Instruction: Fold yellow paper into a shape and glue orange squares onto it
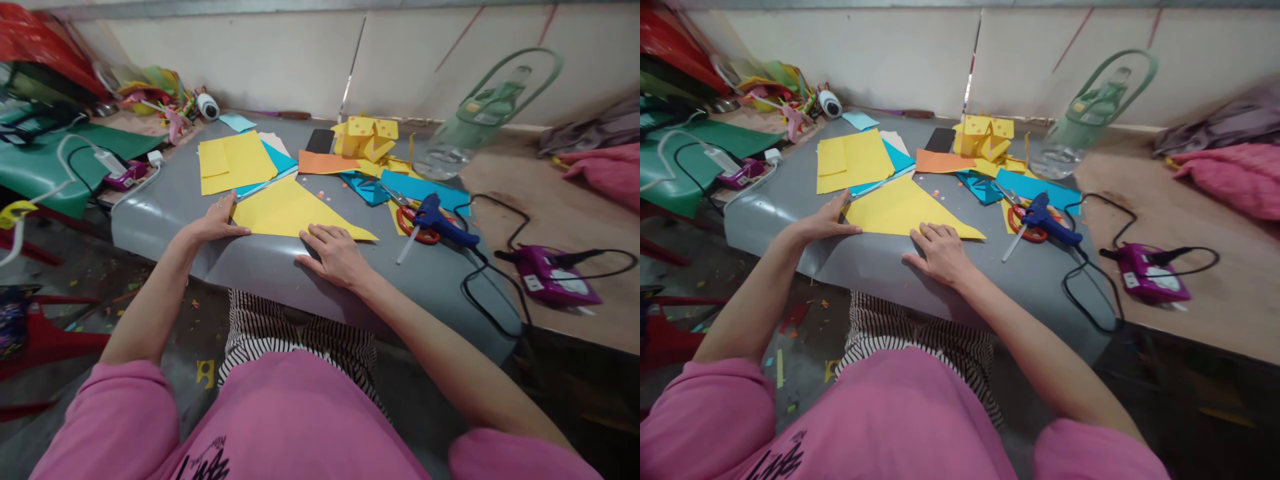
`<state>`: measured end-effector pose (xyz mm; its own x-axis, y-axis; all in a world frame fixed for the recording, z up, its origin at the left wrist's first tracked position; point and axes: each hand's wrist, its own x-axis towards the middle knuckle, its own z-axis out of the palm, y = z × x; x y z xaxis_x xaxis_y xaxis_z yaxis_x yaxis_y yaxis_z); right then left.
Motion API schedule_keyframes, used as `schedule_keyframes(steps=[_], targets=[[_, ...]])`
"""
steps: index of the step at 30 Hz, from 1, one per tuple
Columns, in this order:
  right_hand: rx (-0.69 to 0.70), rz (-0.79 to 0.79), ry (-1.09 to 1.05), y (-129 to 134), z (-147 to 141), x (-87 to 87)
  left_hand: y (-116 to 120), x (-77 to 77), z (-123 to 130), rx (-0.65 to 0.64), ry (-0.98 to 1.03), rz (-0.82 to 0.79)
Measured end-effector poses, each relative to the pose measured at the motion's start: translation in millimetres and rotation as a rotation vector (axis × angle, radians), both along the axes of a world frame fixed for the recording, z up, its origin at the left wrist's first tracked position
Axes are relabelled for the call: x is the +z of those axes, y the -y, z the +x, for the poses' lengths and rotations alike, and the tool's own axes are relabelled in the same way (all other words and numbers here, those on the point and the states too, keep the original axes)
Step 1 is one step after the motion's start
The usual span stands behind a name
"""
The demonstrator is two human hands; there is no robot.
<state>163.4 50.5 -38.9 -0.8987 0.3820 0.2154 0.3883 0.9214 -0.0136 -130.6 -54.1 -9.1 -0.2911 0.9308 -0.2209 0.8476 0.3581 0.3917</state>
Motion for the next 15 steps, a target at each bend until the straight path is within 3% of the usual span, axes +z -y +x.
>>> schedule_keyframes(steps=[7,15], targets=[[0.0,0.017,-0.01,0.2,0.3,-1.8,-0.6,-2.7,-0.6,0.005,0.023,0.022],[0.023,0.158,-0.154,-3.1,4.1,-9.2,-3.6,-7.2,-9.7,0.01,0.069,0.01]])
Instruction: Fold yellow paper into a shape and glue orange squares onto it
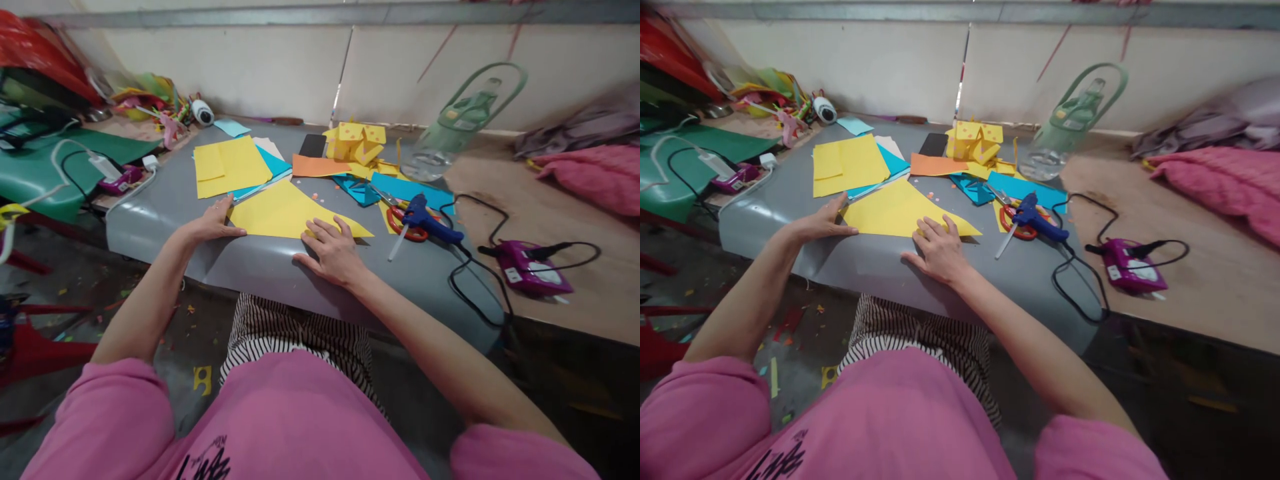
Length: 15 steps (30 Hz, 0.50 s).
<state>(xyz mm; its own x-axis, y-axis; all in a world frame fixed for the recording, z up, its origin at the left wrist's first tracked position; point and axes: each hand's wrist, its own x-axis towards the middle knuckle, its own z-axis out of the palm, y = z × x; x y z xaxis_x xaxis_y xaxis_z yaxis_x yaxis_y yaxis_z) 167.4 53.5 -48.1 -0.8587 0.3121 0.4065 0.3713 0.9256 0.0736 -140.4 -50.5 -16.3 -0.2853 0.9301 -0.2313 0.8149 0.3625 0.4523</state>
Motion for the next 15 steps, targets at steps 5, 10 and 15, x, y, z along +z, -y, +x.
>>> schedule_keyframes(steps=[5,10,15], targets=[[0.004,0.03,-0.016,-0.6,0.4,-0.4,-0.6,-2.5,-3.3,-0.011,0.021,0.034],[0.013,0.014,-0.012,-1.9,-0.9,-1.2,-0.9,-6.0,-4.2,0.005,0.022,0.062],[0.007,-0.008,-0.009,-2.3,-2.7,-1.6,-2.1,-8.3,-7.4,0.001,0.01,0.079]])
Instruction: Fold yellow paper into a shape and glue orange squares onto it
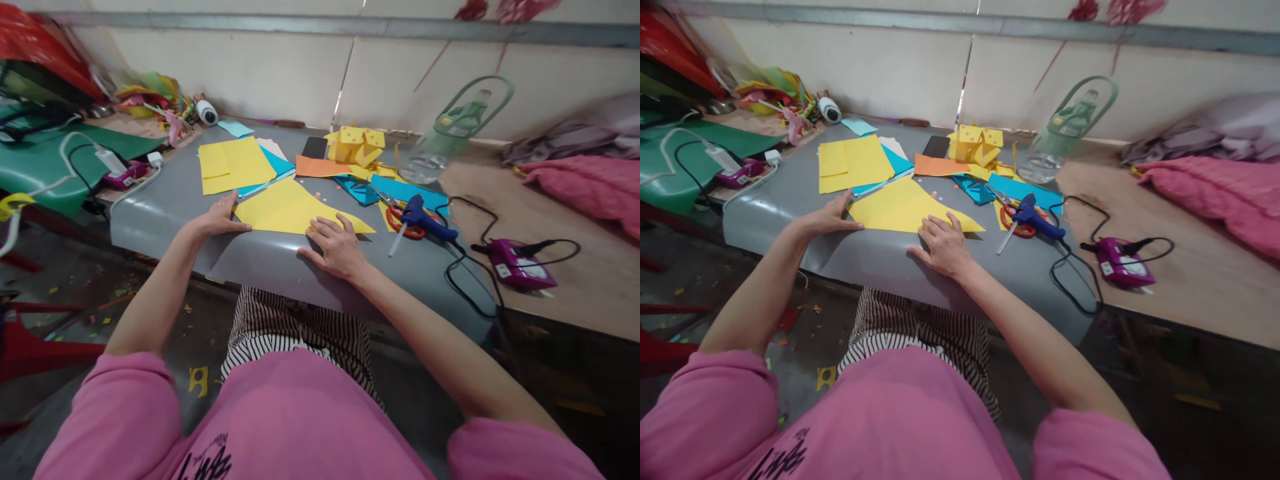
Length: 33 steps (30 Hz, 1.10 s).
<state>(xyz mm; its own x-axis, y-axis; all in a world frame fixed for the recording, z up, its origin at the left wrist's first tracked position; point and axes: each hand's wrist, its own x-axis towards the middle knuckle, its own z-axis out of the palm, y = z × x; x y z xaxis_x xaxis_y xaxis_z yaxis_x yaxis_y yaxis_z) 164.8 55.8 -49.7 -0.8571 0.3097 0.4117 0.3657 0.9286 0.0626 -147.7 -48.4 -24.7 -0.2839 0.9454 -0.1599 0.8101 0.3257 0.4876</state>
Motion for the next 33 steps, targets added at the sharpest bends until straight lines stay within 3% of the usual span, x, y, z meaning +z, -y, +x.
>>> schedule_keyframes(steps=[33], targets=[[-0.001,-0.133,0.034,2.3,0.5,3.2,4.9,0.8,1.9,0.003,0.007,0.037]])
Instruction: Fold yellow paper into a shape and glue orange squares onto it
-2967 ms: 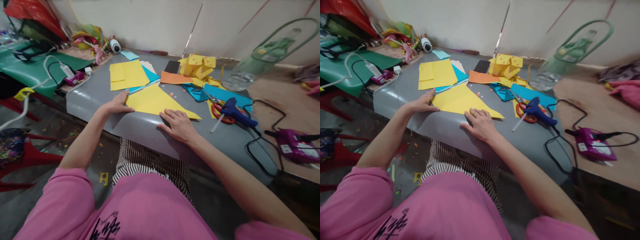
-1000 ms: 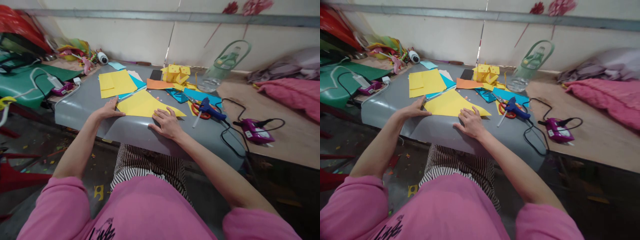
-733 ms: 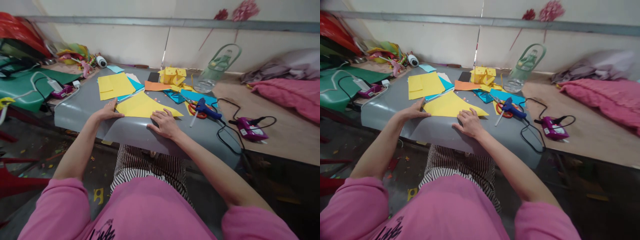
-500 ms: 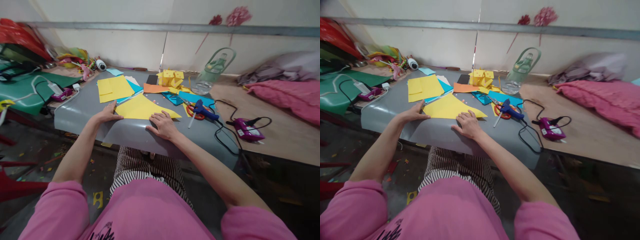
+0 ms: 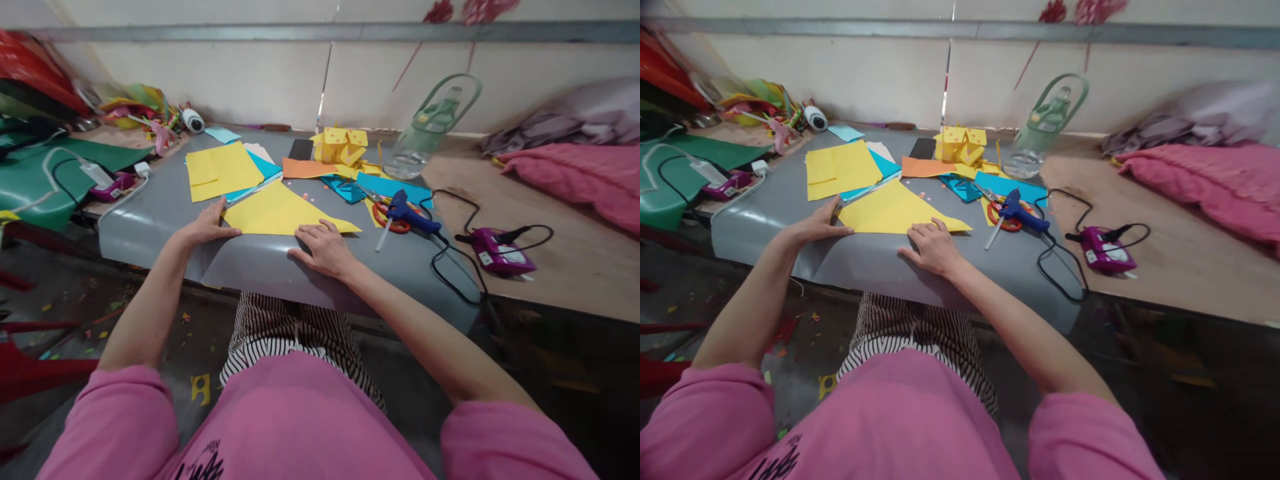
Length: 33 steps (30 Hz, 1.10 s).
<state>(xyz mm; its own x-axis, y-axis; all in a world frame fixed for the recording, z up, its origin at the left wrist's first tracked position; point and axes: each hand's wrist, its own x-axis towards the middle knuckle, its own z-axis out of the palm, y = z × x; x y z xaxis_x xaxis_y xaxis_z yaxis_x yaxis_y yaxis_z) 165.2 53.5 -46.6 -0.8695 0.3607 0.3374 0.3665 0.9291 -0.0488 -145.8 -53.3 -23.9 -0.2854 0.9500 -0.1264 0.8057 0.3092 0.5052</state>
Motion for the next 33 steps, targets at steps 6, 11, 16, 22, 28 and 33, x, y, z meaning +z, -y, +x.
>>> schedule_keyframes(steps=[6,11,16,22,28,33], targets=[[-0.007,-0.017,0.008,0.8,-0.4,0.0,2.6,5.4,6.8,0.018,-0.021,-0.045],[-0.002,-0.03,0.012,0.9,0.2,-0.8,3.4,7.9,10.7,0.02,-0.052,-0.059],[0.007,-0.036,0.006,1.1,1.5,-1.7,2.7,8.3,10.7,0.017,-0.06,-0.064],[0.016,-0.019,-0.012,2.0,4.7,-1.1,2.7,11.3,15.3,-0.012,-0.057,-0.082],[0.042,-0.026,-0.063,-0.7,8.7,-2.1,-0.9,8.3,14.5,-0.051,-0.046,-0.08],[0.059,-0.042,-0.132,-1.0,11.0,-4.3,-1.7,1.6,7.9,-0.071,-0.049,-0.112]])
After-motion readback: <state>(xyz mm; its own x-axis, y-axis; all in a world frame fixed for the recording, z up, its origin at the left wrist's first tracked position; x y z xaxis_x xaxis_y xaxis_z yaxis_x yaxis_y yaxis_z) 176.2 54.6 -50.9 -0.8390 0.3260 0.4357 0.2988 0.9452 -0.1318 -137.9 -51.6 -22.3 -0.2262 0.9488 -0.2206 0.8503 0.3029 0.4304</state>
